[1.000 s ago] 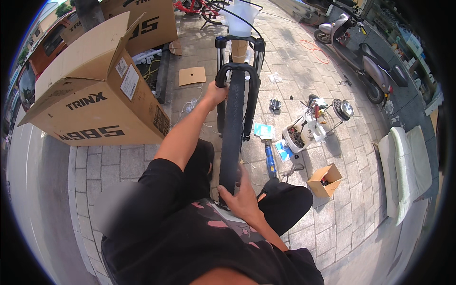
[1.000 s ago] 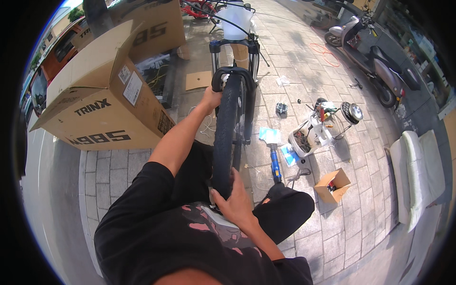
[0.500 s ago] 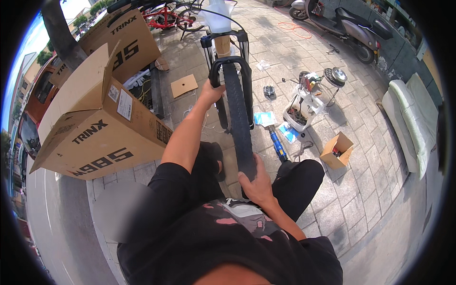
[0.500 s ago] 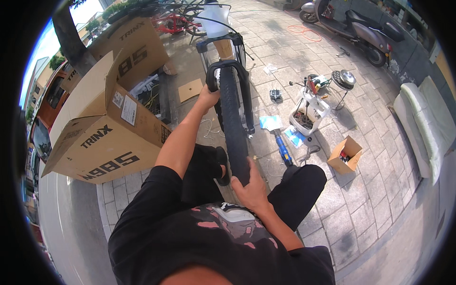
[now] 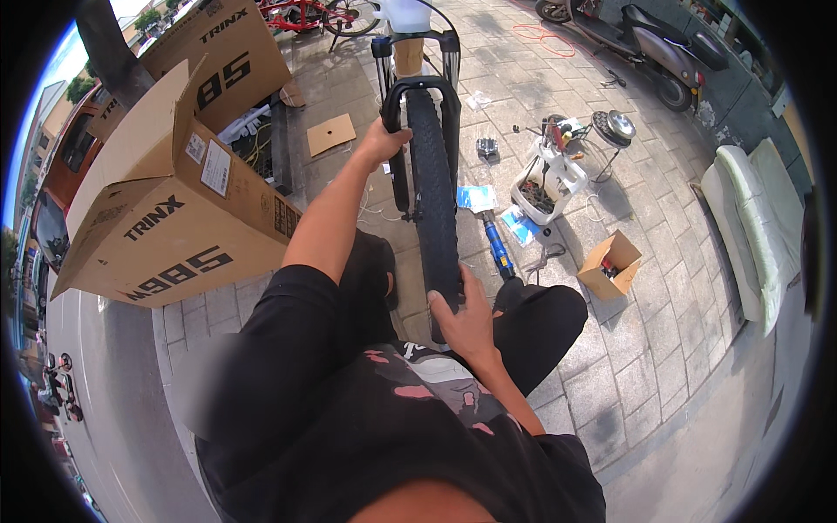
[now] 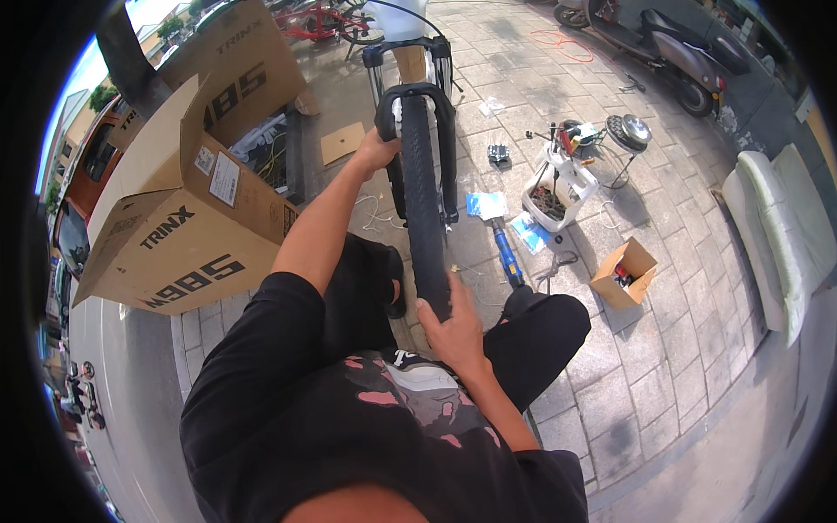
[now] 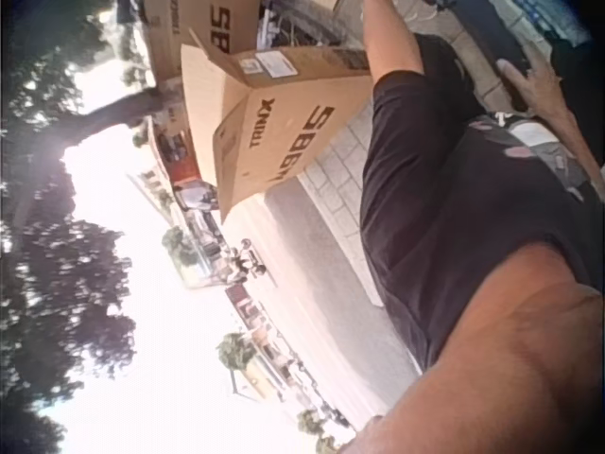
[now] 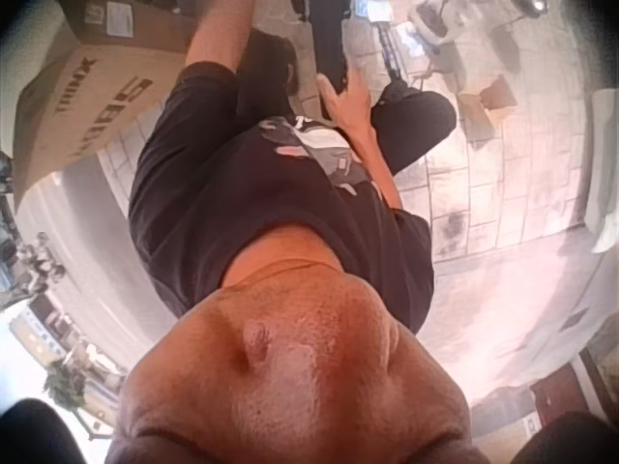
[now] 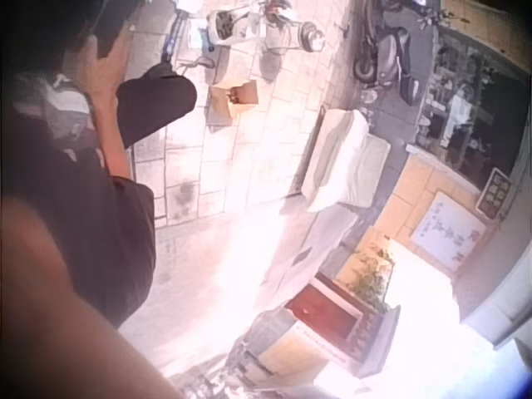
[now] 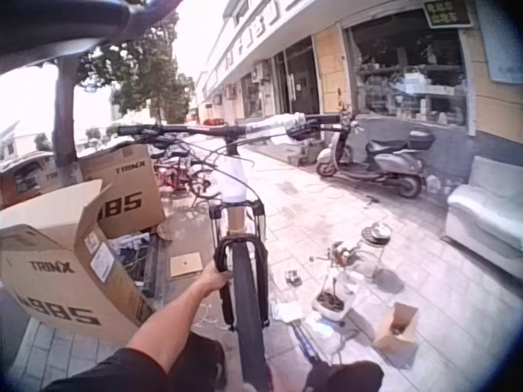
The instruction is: The person assembles a bicycle by attaching the front wheel to the fork. They use a wrench to tighten the axle nuts and secure the wheel in place.
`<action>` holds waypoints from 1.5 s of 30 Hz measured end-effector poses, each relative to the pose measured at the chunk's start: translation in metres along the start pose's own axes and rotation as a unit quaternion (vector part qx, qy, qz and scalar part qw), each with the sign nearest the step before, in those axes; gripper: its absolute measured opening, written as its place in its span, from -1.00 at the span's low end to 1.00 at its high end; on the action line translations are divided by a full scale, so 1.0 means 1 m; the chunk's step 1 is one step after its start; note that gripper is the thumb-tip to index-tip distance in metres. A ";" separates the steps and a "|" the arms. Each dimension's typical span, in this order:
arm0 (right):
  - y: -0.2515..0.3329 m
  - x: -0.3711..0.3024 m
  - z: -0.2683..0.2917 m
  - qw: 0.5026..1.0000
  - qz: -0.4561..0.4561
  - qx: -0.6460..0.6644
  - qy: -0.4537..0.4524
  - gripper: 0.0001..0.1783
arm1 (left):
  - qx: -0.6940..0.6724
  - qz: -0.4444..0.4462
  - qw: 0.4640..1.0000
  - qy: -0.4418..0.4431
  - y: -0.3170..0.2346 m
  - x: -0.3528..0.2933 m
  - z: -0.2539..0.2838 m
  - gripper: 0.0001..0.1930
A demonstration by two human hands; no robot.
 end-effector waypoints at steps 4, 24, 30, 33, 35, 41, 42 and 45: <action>-0.015 -0.007 0.002 0.999 -0.013 0.017 0.042 -0.11 | 0.030 0.017 0.999 0.005 0.005 -0.001 0.000 -0.69; -0.015 -0.004 -0.029 0.980 -0.063 0.009 0.188 -0.04 | 0.105 0.009 0.994 0.029 0.006 0.011 0.025 -0.61; -0.019 0.002 -0.044 0.985 -0.028 -0.033 0.167 0.05 | -0.102 0.064 0.992 -0.046 -0.048 -0.098 0.033 -0.20; -0.015 0.002 -0.046 0.979 -0.041 -0.047 0.196 0.03 | -0.023 -0.064 0.997 -0.021 -0.075 -0.147 0.023 -0.11; -0.015 -0.004 -0.049 0.978 -0.027 -0.042 0.201 0.01 | -0.016 -0.038 0.999 -0.030 -0.074 -0.150 0.026 -0.33; -0.008 -0.011 -0.068 0.971 -0.005 -0.039 0.235 0.00 | -0.004 -0.009 1.000 0.023 -0.106 -0.158 0.047 -0.51; -0.005 -0.011 -0.073 0.967 0.008 -0.046 0.249 0.02 | 0.019 -0.016 1.000 0.009 -0.083 -0.142 0.053 -0.45; -0.004 -0.002 -0.076 0.954 0.013 -0.016 0.299 0.06 | -0.012 -0.019 0.999 0.030 -0.075 -0.132 0.056 -0.35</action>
Point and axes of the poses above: each hand's wrist, its own x-axis towards the middle knuckle, its own z-axis out of the back of the hand, y = z × x, the point moved 2 cm from there along x, towards the middle knuckle, and after that the axes turned 15 degrees about -y, right-handed, at the moved point
